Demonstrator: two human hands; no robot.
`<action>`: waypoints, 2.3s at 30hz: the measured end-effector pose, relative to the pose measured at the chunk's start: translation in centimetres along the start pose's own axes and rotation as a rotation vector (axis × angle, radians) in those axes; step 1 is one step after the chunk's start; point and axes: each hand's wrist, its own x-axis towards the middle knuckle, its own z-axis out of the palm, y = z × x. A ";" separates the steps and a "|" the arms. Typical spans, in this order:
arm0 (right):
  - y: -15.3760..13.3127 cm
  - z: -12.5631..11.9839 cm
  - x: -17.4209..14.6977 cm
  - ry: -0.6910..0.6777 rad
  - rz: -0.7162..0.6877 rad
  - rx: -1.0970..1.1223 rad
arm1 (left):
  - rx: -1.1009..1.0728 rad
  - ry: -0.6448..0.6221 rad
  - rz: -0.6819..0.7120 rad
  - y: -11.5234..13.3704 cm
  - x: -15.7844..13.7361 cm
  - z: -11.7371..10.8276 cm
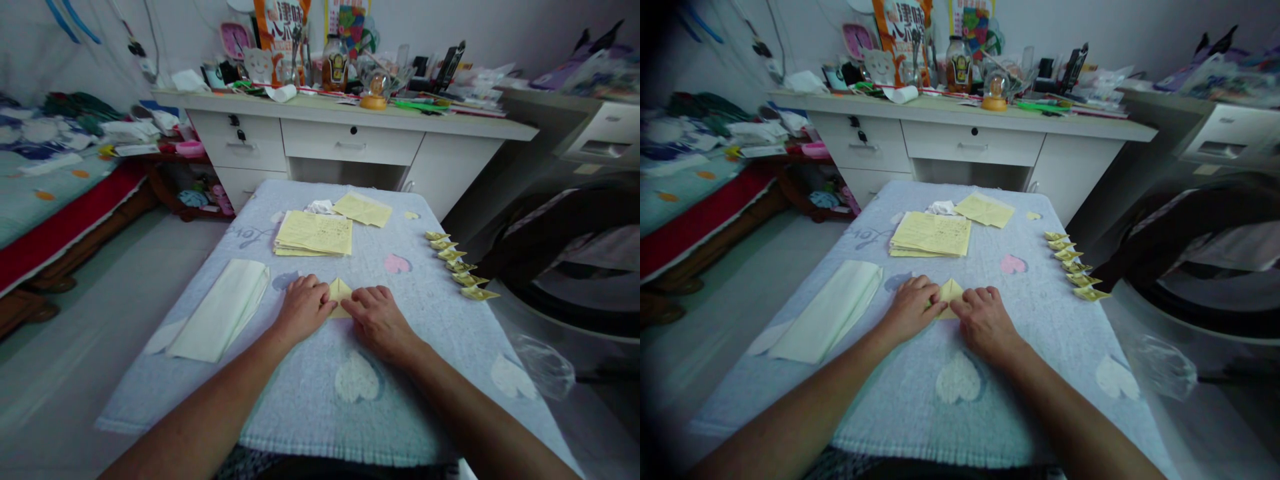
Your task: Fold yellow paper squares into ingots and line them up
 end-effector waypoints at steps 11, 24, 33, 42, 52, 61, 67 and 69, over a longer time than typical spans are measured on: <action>-0.5 -0.1 -0.3 -0.032 -0.014 0.039 | -0.031 -0.055 -0.140 -1.3 -0.4 -1.0; 3.3 -1.9 -1.3 -0.188 0.011 0.141 | -0.119 -0.252 -0.106 -2.5 0.0 -2.8; 5.0 -3.0 -2.1 -0.268 0.070 0.155 | -0.145 -0.271 -0.076 -3.0 -0.1 -3.0; 6.6 -2.8 -2.1 -0.161 0.054 0.208 | -0.136 -0.274 -0.074 -3.0 0.0 -3.2; 3.1 0.8 0.1 0.170 0.184 0.195 | -0.170 -0.280 -0.014 -3.8 0.0 -3.0; 2.2 2.1 0.8 0.123 0.268 0.164 | -0.283 -0.135 -0.069 -3.3 0.5 -2.2; 2.3 1.8 1.1 0.145 0.264 0.269 | -0.320 -0.013 -0.025 -1.5 0.5 -1.2; 2.3 1.6 1.1 0.167 0.251 0.327 | -0.386 -0.013 -0.023 -1.2 0.6 -1.2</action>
